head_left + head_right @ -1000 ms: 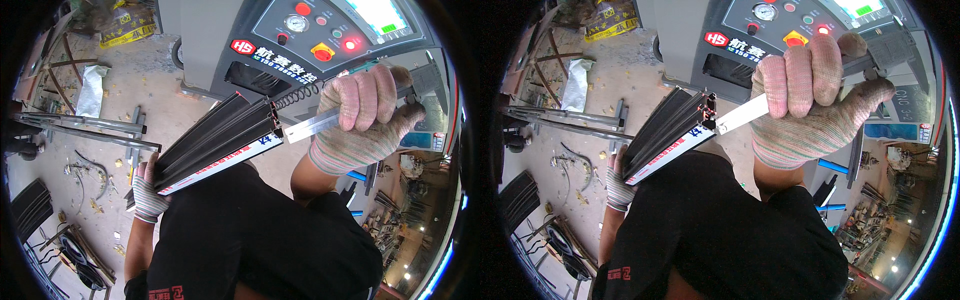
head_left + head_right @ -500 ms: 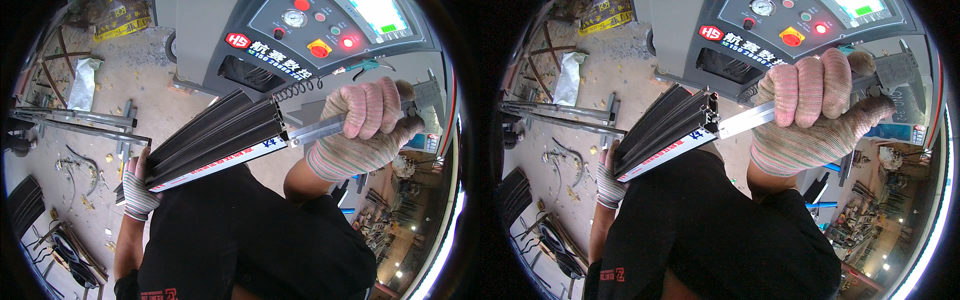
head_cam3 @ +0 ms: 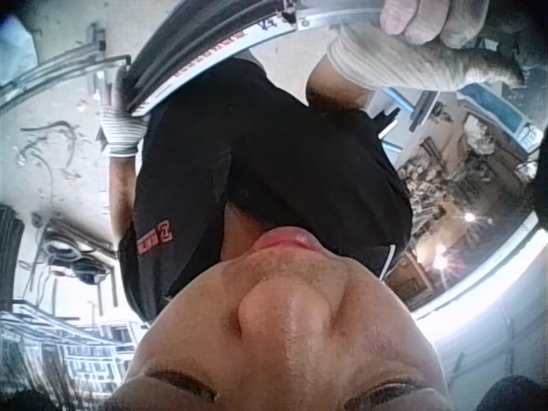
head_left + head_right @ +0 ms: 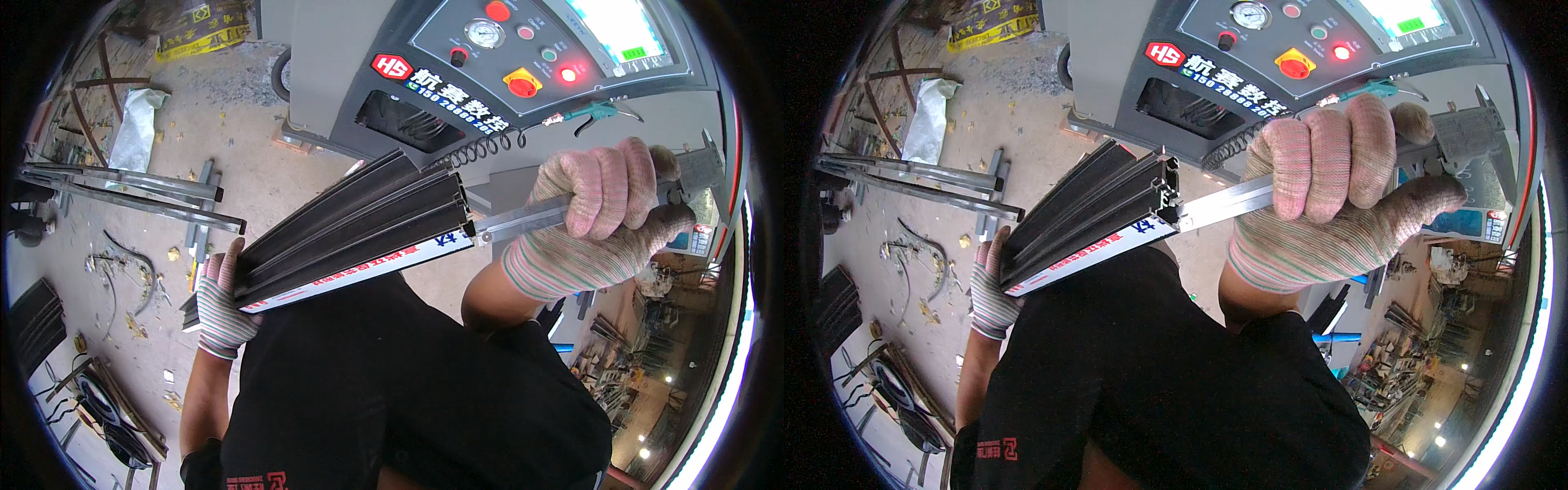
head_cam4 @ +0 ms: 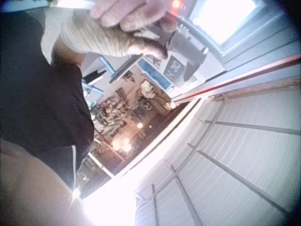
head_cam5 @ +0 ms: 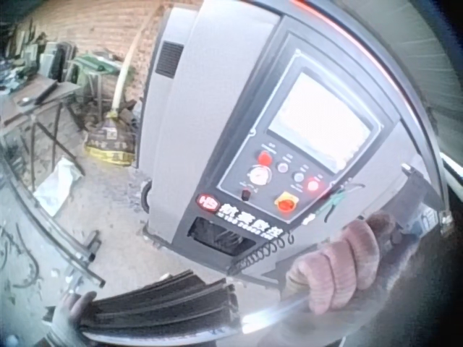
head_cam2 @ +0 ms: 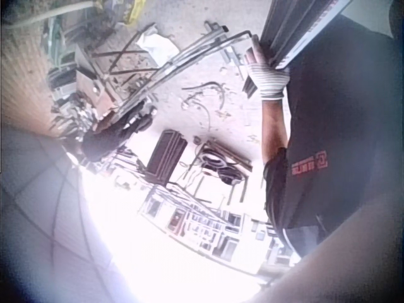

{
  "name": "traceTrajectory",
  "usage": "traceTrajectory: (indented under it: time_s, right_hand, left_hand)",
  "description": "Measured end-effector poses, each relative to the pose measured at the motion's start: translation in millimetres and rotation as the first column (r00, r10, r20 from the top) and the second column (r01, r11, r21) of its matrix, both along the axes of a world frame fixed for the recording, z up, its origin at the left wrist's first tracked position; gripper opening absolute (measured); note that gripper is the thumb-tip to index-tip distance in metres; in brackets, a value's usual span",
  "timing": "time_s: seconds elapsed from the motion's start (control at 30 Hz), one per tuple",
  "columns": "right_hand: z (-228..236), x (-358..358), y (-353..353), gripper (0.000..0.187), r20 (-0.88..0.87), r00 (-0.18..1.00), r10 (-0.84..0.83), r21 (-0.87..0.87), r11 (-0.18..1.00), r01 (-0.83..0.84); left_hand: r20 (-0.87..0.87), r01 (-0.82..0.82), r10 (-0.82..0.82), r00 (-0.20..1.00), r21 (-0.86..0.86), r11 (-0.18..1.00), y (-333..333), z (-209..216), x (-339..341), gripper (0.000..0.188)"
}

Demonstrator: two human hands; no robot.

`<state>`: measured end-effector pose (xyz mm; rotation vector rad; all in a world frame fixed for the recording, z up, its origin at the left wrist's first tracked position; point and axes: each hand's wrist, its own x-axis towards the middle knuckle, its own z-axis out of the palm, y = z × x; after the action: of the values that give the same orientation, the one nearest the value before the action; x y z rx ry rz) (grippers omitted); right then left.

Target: The person holds a stack of black metal profiles and uses a digital caliper to measure their dimensions. They repeatedly reposition the caliper on different edges and cross-sections of the profiles while standing in front of a CNC machine.

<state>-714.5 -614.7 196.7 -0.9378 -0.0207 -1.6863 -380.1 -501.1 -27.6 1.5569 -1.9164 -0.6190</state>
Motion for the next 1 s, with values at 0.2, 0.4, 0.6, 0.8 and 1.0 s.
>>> traceTrajectory:
  time_s: [0.2,0.4,0.6,0.8,1.0]
  right_hand:
    - [0.6,-1.6,1.4,0.065,-0.021,1.0,0.02,-0.016,1.0,-0.02]
    - [-0.6,-2.8,2.4,0.067,-0.033,0.999,0.027,0.0,1.0,-0.027]
    - [-2.0,-2.9,1.7,0.069,-0.054,0.998,0.019,0.012,1.0,-0.018]
    - [-1.3,-4.1,2.2,0.062,-0.048,0.999,-0.011,0.014,1.0,0.011]
    - [0.1,-5.2,6.9,0.061,-0.039,0.998,-0.042,0.02,0.999,0.043]
  left_hand:
    - [0.013,-0.008,0.008,1.0,0.008,1.0,4.0,3.9,0.9,0.087]
    - [-0.028,-0.034,0.034,0.999,0.0,0.999,6.7,1.6,-0.1,0.088]
    - [0.02,-0.035,0.035,0.999,0.04,0.999,9.2,3.6,2.2,0.091]
    - [0.048,-0.048,0.048,0.998,0.0,0.999,7.6,5.2,-2.2,0.091]
    - [0.042,-0.05,0.051,0.998,-0.01,0.999,5.5,5.0,-6.0,0.089]
